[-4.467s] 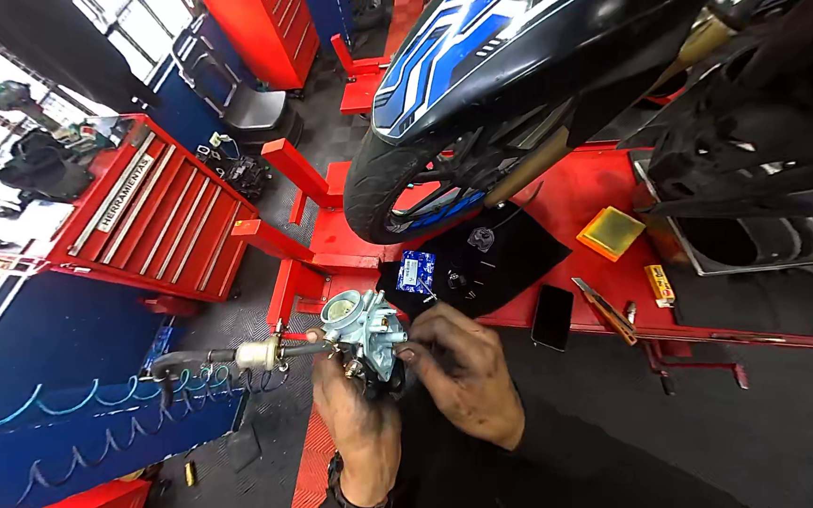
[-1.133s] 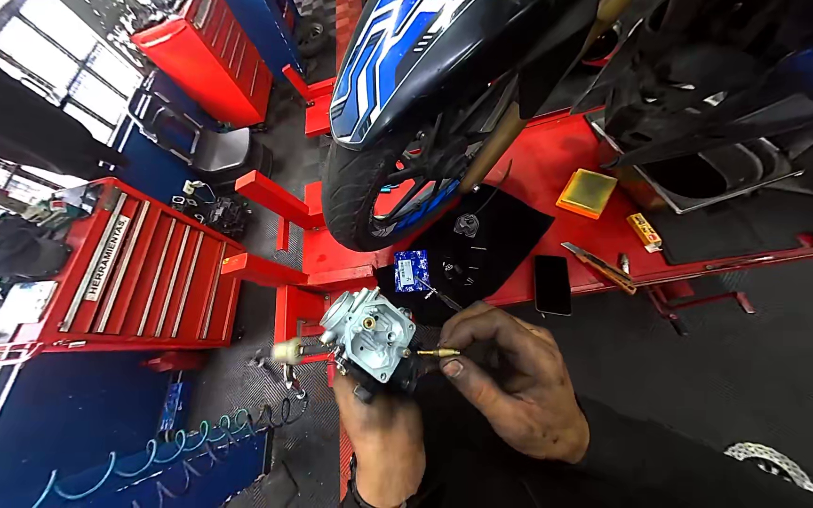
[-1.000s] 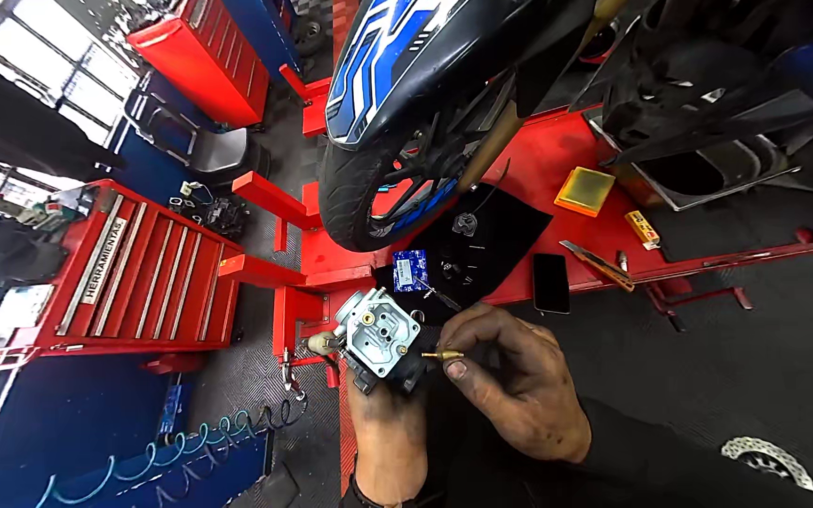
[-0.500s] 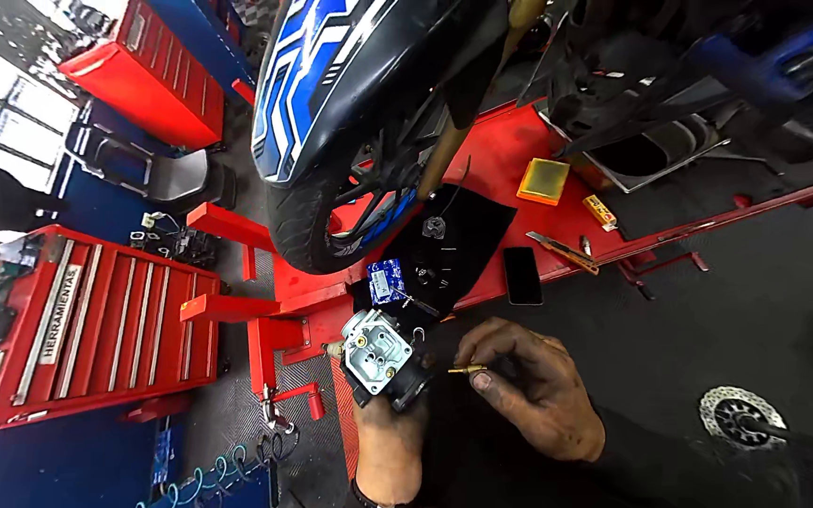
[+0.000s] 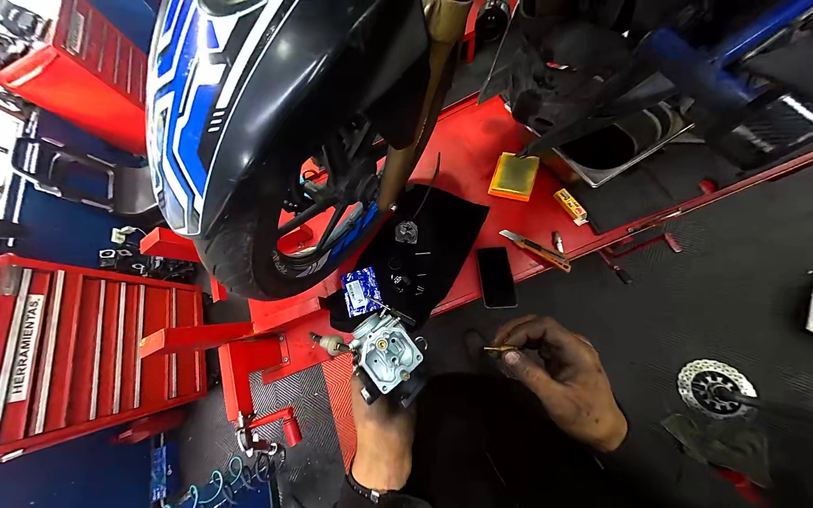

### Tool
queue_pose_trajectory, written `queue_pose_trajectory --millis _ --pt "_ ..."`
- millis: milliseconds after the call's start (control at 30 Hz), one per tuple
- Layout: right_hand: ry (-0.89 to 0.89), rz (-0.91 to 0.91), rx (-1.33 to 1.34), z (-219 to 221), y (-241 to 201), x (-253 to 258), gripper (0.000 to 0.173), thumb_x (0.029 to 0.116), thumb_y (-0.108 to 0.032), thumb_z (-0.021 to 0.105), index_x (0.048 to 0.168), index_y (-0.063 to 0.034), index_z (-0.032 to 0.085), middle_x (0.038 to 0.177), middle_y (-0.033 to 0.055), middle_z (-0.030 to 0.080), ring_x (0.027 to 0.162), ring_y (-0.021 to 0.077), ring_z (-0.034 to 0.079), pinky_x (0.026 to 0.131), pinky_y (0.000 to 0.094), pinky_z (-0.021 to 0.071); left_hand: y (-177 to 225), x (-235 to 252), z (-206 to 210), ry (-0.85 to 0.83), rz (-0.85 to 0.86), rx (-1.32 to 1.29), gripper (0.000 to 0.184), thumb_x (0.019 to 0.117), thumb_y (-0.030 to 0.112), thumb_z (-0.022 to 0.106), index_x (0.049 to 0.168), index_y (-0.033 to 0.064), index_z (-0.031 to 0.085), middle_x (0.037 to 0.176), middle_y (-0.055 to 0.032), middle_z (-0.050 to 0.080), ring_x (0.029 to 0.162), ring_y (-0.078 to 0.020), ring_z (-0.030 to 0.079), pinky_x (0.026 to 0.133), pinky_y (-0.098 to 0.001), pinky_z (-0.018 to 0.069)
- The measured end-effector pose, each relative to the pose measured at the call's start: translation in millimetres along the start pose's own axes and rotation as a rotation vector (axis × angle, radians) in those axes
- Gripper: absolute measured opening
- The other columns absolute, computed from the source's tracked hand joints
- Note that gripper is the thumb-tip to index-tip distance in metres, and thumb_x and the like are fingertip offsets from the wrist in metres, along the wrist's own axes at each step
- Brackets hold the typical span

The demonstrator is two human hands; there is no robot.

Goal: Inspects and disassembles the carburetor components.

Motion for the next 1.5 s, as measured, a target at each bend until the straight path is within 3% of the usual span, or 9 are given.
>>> queue_pose_trajectory --millis 100,233,367,467,733,967,1167,1300,1500 --pt "-0.001 0.023 -0.048 -12.1 13.3 6.6 0.014 0.0969 -0.026 0.067 0.102 -0.0136 0.069 0.101 0.0022 0.073 0.088 0.0191 0.072 0.075 0.0364 0.064 -11.1 47.9 -24.8 0.24 -0.003 0.193 0.035 0.1089 0.027 0.032 0.111 0.0029 0.058 0.086 -0.0136 0.066 0.072 -0.0224 0.066 0.062 -0.0408 0.0579" --pt "0.026 0.066 -0.134 -39.6 33.8 3.2 0.013 0.0962 -0.026 0.068 0.101 -0.014 0.07 0.102 -0.0002 0.073 0.087 0.0158 0.072 0.074 0.0347 0.0639 -35.6 97.5 -47.9 0.42 -0.017 0.511 0.047 0.109 0.041 0.044 0.115 -0.0017 0.062 0.091 -0.0171 0.066 0.076 -0.026 0.065 0.066 -0.0455 0.0572" --pt "0.072 0.112 -0.23 -72.9 48.5 -5.0 0.013 0.0956 -0.026 0.068 0.101 -0.0144 0.07 0.098 -0.0028 0.073 0.083 0.011 0.071 0.071 0.0306 0.063 -75.0 131.1 5.4 0.288 0.038 0.693 0.044 0.1064 0.038 0.054 0.113 -0.0033 0.064 0.091 -0.018 0.066 0.078 -0.0263 0.065 0.07 -0.0457 0.0568" --pt "0.112 0.141 -0.276 -97.4 53.2 -8.6 0.013 0.0948 -0.026 0.069 0.1 -0.0144 0.07 0.096 -0.0034 0.074 0.081 0.0105 0.071 0.071 0.0302 0.0635 -109.4 173.4 57.8 0.034 0.056 0.947 0.056 0.1017 0.055 0.054 0.118 0.003 0.066 0.096 -0.0181 0.068 0.081 -0.0287 0.066 0.072 -0.051 0.057" --pt "0.202 0.148 -0.435 -151.3 51.0 -26.3 0.015 0.0949 -0.026 0.069 0.102 -0.0135 0.069 0.092 -0.005 0.073 0.078 0.006 0.07 0.07 0.0258 0.063 -140.8 320.8 156.8 -0.147 0.161 1.673 0.061 0.1 0.058 0.055 0.117 0.0018 0.072 0.117 -0.028 0.068 0.116 -0.0457 0.063 0.099 -0.0692 0.0467" --pt "0.286 0.191 -0.463 -167.7 59.7 -51.2 0.017 0.0953 -0.03 0.068 0.102 -0.015 0.07 0.089 -0.0071 0.072 0.076 0.0041 0.069 0.067 0.0248 0.0615 -130.2 325.6 184.5 -0.249 0.363 2.091 0.051 0.1011 0.052 0.056 0.116 0.0063 0.073 0.114 -0.0253 0.07 0.112 -0.0446 0.066 0.096 -0.0676 0.05" --pt "0.342 0.173 -0.455 -158.3 56.1 -59.5 0.018 0.0976 -0.031 0.067 0.104 -0.0147 0.069 0.089 -0.0074 0.072 0.076 0.0039 0.069 0.067 0.0244 0.062 -95.4 280.4 148.5 -0.231 0.773 1.968 0.038 0.1068 0.035 0.046 0.125 0.0101 0.069 0.121 -0.0177 0.07 0.107 -0.0409 0.069 0.09 -0.0675 0.0527" --pt "0.392 0.252 -0.412 -144.4 57.5 -70.0 0.015 0.0966 -0.025 0.068 0.105 -0.0129 0.068 0.089 -0.0052 0.074 0.076 0.0081 0.072 0.069 0.0277 0.0642 -115.4 273.0 81.5 -0.287 0.616 2.133 0.034 0.1052 0.03 0.05 0.129 0.0141 0.068 0.127 -0.0136 0.068 0.105 -0.0366 0.07 0.09 -0.0613 0.0559" --pt "0.238 0.324 -0.371 -100.0 49.0 -59.4 0.014 0.0945 -0.015 0.071 0.107 -0.0089 0.069 0.093 -0.0013 0.075 0.08 0.011 0.073 0.074 0.0307 0.0648 -121.6 297.4 74.7 -0.341 0.498 2.252 0.029 0.1022 0.025 0.057 0.125 0.0137 0.071 0.144 -0.0129 0.058 0.107 -0.0382 0.069 0.09 -0.0598 0.0573"
Point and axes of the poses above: each hand's wrist, its own x-axis towards the middle knuckle, its own z-axis out of the palm, y = z × x, the point moved 7 cm from there along x, towards the middle knuckle
